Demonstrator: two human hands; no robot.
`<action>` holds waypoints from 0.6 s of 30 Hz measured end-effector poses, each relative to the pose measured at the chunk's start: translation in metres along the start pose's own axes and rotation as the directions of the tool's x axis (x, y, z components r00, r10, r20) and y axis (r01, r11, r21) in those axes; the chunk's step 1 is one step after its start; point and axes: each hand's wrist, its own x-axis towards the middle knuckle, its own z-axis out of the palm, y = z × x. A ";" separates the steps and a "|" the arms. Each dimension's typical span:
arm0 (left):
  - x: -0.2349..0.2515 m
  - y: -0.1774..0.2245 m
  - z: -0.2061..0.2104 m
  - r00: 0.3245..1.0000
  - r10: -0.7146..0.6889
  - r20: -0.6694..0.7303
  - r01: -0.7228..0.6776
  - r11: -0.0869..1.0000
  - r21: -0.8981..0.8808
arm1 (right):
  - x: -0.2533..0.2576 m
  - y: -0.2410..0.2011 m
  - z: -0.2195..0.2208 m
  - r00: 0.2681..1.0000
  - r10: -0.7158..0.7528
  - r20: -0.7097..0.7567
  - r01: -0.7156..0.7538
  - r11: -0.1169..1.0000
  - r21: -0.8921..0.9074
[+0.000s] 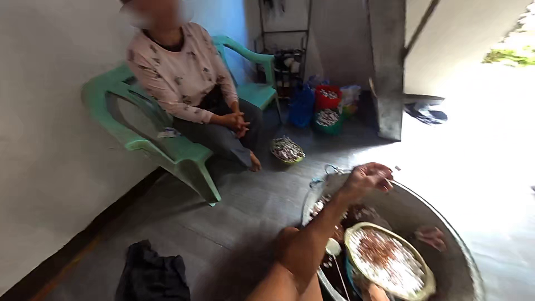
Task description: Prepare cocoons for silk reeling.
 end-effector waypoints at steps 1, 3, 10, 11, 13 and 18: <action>-0.001 0.001 -0.001 1.000 0.000 -0.010 0.000 1.000 0.012 | 0.018 0.025 0.022 0.999 0.000 -0.054 0.003 0.999 0.051; -0.003 -0.006 -0.008 1.000 -0.010 0.030 0.008 0.998 0.069 | 0.036 0.051 0.034 0.999 0.043 0.007 -0.043 0.999 0.005; 0.004 -0.017 -0.004 0.998 0.064 0.009 -0.063 0.997 -0.045 | 0.039 0.048 0.034 0.928 0.332 0.171 -0.313 0.941 -0.126; 0.004 -0.017 -0.003 0.998 0.062 0.016 -0.061 0.997 -0.057 | 0.036 0.047 0.034 0.928 0.325 0.183 -0.300 0.942 -0.150; 0.001 -0.015 -0.003 0.998 0.056 0.036 -0.053 0.996 -0.074 | 0.032 0.043 0.032 0.928 0.312 0.205 -0.277 0.943 -0.184; 0.001 -0.015 -0.004 0.996 0.058 0.062 -0.052 0.994 -0.097 | 0.012 0.040 0.014 0.936 0.250 0.248 -0.201 0.958 -0.207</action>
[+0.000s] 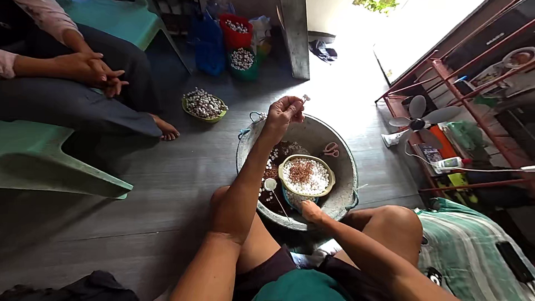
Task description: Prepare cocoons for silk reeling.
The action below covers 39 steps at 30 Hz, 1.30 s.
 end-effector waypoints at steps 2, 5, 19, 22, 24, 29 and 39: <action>0.000 -0.001 0.000 1.000 0.028 0.000 -0.028 0.998 0.051 | -0.021 0.010 -0.014 0.993 -0.076 -0.088 0.082 0.994 0.073; 0.000 -0.004 0.001 0.994 0.106 -0.008 -0.101 0.969 0.226 | -0.074 0.023 -0.078 0.908 -0.142 -0.394 0.308 0.864 0.398; -0.003 -0.011 0.019 0.989 0.130 0.065 -0.145 0.893 0.425 | -0.192 0.004 -0.273 0.535 -0.155 -0.830 0.712 -0.446 0.542; -0.003 -0.011 0.020 0.988 0.133 0.077 -0.153 0.892 0.425 | -0.186 0.002 -0.278 0.516 -0.171 -0.839 0.718 -0.448 0.533; -0.003 -0.011 0.021 0.989 0.124 0.077 -0.145 0.890 0.432 | -0.185 0.000 -0.282 0.521 -0.169 -0.837 0.712 -0.454 0.535; -0.004 -0.012 0.023 0.990 0.119 0.082 -0.143 0.890 0.433 | -0.184 -0.002 -0.285 0.536 -0.164 -0.828 0.696 -0.469 0.544; -0.004 -0.012 0.021 0.989 0.127 0.082 -0.150 0.885 0.441 | -0.177 -0.005 -0.280 0.595 -0.089 -0.798 0.669 -0.496 0.554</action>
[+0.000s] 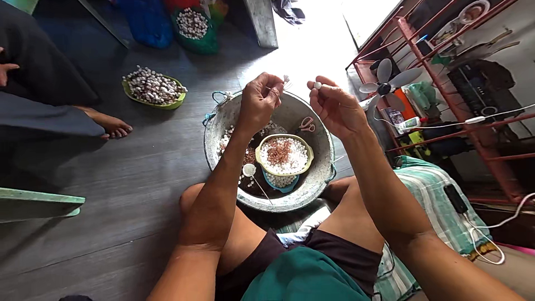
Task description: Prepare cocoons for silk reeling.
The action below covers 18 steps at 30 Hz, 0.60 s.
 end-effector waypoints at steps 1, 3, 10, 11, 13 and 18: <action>0.001 0.000 0.000 1.000 0.002 0.001 -0.002 1.000 0.001 | 0.001 0.000 -0.001 1.000 -0.001 0.004 0.001 1.000 0.004; 0.000 0.000 0.001 1.000 -0.002 0.004 0.002 1.000 0.006 | 0.002 0.001 -0.004 1.000 -0.009 0.026 0.009 1.000 0.013; -0.001 -0.003 0.006 1.000 0.001 0.007 -0.001 1.000 0.020 | 0.000 0.003 -0.004 0.999 -0.012 -0.029 0.015 0.997 0.077; -0.002 -0.002 0.007 1.000 0.001 0.011 -0.002 1.000 0.028 | -0.002 0.003 -0.006 1.000 -0.013 -0.021 0.014 0.996 0.091; -0.006 0.000 0.011 1.000 -0.001 0.029 -0.001 0.998 0.070 | -0.009 0.006 -0.009 0.999 -0.013 -0.036 0.017 0.994 0.105; -0.016 0.002 0.029 0.996 0.038 0.084 -0.057 0.972 0.229 | -0.022 0.008 -0.025 0.993 -0.017 -0.116 0.019 1.000 0.020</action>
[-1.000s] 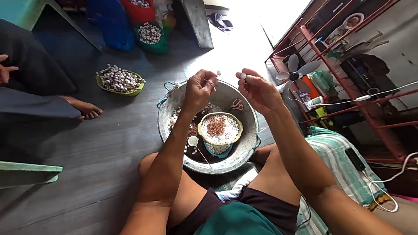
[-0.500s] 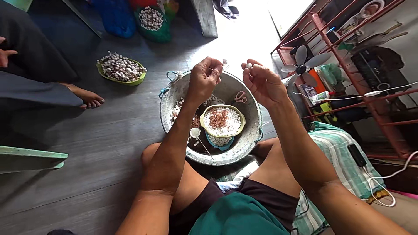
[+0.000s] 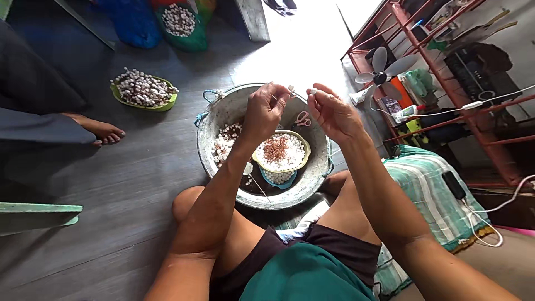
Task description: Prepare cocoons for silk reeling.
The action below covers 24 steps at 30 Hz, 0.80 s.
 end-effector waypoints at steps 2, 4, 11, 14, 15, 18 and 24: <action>-0.001 0.000 0.007 1.000 0.026 0.005 -0.026 0.999 0.034 | -0.001 0.000 -0.003 1.000 -0.026 -0.014 0.024 0.997 -0.076; -0.002 -0.001 0.012 0.999 0.046 0.016 -0.047 0.996 0.074 | -0.002 0.000 -0.002 0.995 -0.085 -0.043 0.074 0.975 -0.208; -0.002 -0.004 0.013 0.998 0.056 0.026 -0.059 0.985 0.162 | 0.003 0.008 0.002 0.968 -0.242 -0.062 0.195 0.887 -0.418; -0.001 -0.005 0.012 0.997 0.072 0.001 -0.071 0.983 0.168 | 0.005 0.012 0.002 0.973 -0.213 -0.086 0.160 0.895 -0.416; -0.001 -0.005 0.012 0.997 0.076 -0.004 -0.074 0.982 0.172 | 0.006 0.013 0.003 0.975 -0.203 -0.090 0.150 0.901 -0.407; -0.001 -0.004 0.012 0.996 0.087 -0.014 -0.082 0.977 0.195 | 0.006 0.016 0.005 0.977 -0.184 -0.104 0.130 0.911 -0.391; -0.002 -0.004 0.011 0.995 0.100 0.003 -0.098 0.963 0.252 | 0.005 0.018 0.007 0.982 -0.159 -0.102 0.108 0.914 -0.392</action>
